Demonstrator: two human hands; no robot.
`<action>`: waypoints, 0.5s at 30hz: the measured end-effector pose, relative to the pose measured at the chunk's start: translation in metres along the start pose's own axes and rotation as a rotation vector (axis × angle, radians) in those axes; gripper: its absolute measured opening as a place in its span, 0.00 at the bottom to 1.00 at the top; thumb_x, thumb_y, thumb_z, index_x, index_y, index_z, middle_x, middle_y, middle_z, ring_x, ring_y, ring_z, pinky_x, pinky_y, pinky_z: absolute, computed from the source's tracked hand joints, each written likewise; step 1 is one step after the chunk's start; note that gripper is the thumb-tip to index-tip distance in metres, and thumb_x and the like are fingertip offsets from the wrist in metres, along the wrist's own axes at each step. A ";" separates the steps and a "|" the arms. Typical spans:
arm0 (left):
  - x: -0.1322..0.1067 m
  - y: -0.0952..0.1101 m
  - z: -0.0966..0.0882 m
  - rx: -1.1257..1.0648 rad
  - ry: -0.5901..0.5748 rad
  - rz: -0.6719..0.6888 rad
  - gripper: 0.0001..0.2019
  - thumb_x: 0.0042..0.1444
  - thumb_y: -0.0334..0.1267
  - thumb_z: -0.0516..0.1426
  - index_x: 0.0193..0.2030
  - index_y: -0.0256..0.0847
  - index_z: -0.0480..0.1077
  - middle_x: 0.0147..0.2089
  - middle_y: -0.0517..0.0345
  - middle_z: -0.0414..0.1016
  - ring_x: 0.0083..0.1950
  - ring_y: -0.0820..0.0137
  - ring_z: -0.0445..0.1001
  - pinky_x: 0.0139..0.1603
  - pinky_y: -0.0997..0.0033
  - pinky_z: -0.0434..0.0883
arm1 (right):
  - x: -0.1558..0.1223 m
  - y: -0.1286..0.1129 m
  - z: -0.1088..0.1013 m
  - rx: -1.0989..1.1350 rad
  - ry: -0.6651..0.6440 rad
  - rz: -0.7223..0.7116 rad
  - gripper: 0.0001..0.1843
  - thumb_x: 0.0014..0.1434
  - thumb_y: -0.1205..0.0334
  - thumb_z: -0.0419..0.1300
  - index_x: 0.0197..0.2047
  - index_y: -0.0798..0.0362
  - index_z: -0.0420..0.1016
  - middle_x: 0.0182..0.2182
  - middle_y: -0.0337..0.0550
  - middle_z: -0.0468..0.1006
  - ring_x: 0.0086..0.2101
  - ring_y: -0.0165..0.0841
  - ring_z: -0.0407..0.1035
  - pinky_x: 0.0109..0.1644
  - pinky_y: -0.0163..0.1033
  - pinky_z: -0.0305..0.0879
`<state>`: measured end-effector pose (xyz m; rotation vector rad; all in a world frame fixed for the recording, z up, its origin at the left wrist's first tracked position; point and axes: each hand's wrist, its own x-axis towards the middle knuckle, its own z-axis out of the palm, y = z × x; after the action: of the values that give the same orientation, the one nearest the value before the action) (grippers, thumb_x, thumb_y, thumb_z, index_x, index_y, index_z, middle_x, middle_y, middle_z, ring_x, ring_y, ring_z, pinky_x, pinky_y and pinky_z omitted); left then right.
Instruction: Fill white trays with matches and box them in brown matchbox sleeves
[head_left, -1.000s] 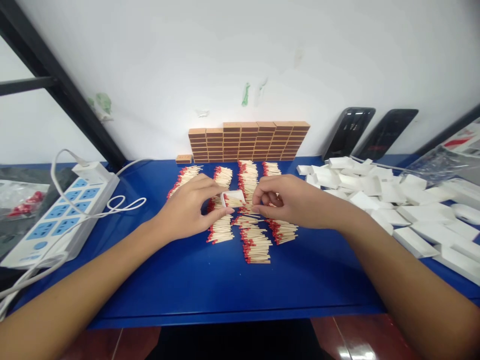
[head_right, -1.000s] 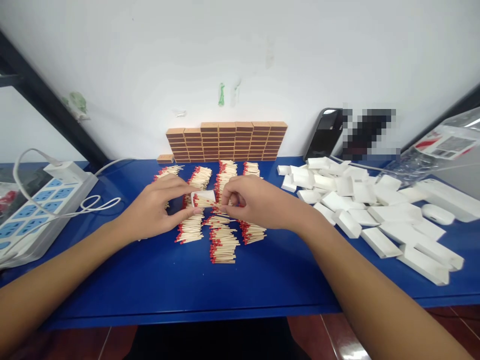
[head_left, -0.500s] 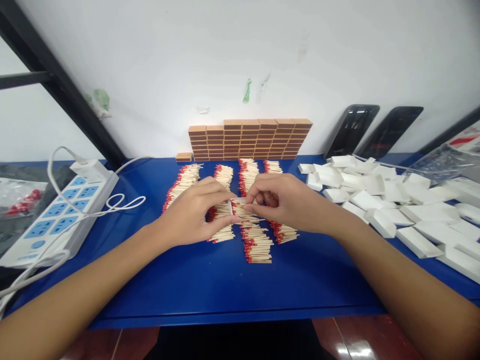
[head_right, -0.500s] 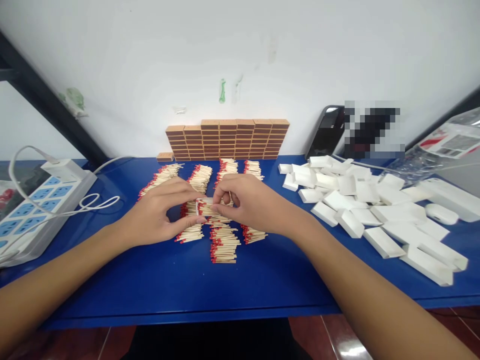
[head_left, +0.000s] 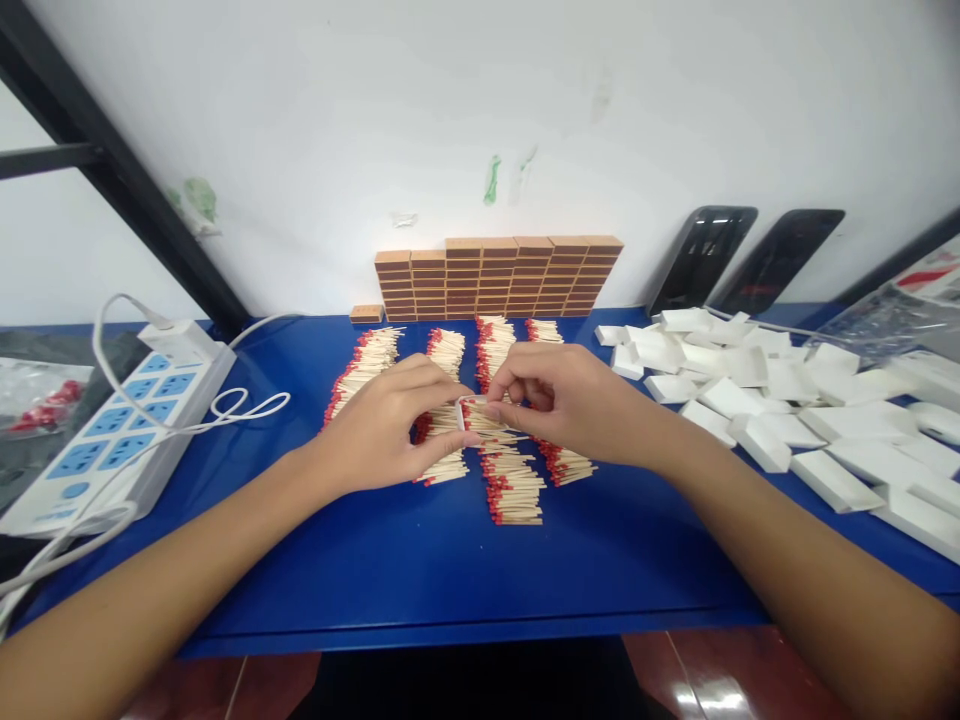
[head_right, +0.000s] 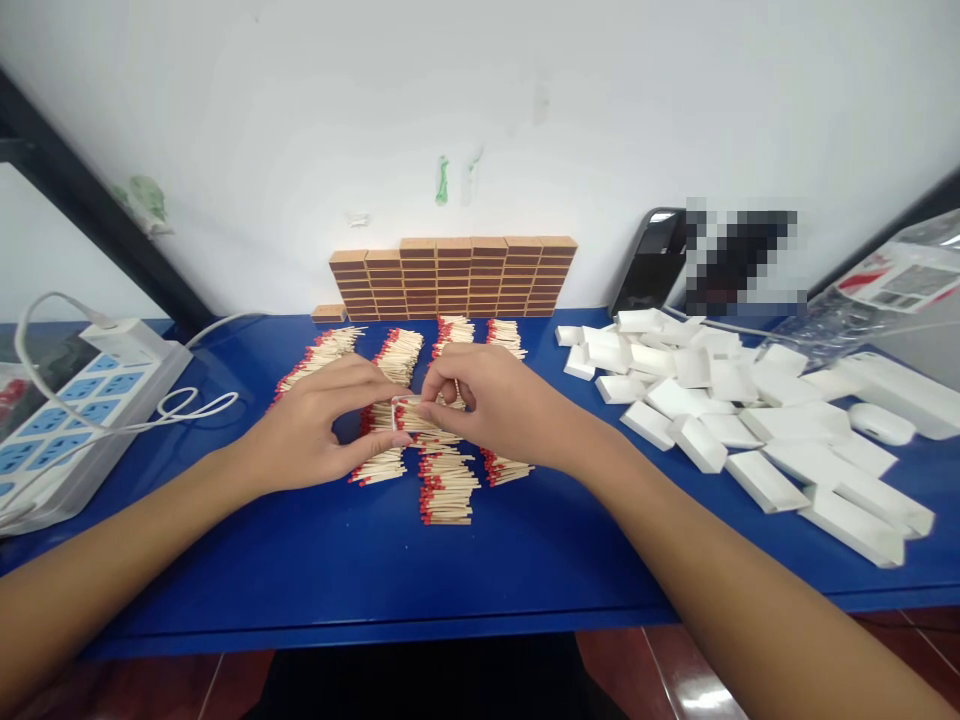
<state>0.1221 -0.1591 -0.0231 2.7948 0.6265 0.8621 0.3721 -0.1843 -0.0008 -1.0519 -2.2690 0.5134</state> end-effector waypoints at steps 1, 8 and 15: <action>0.000 0.001 0.000 -0.002 -0.001 -0.001 0.17 0.66 0.48 0.64 0.54 0.37 0.77 0.42 0.51 0.79 0.45 0.62 0.73 0.49 0.59 0.72 | 0.000 0.000 0.001 0.003 -0.002 0.000 0.07 0.65 0.59 0.66 0.34 0.51 0.79 0.26 0.36 0.72 0.27 0.28 0.61 0.30 0.36 0.56; -0.001 0.001 0.002 0.003 -0.008 0.010 0.17 0.66 0.48 0.63 0.53 0.38 0.77 0.41 0.51 0.79 0.44 0.62 0.73 0.49 0.59 0.72 | -0.001 0.004 0.004 -0.013 -0.052 -0.008 0.07 0.67 0.59 0.65 0.36 0.51 0.77 0.28 0.36 0.73 0.28 0.28 0.62 0.32 0.36 0.58; 0.000 0.001 0.002 -0.003 -0.006 0.005 0.16 0.66 0.48 0.63 0.52 0.38 0.77 0.40 0.52 0.78 0.44 0.62 0.72 0.48 0.59 0.72 | -0.001 0.003 0.002 -0.016 -0.051 -0.012 0.08 0.67 0.60 0.65 0.36 0.52 0.77 0.27 0.36 0.72 0.27 0.28 0.62 0.31 0.36 0.57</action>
<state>0.1235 -0.1600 -0.0249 2.7967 0.6176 0.8542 0.3726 -0.1838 -0.0042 -1.0439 -2.3259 0.5237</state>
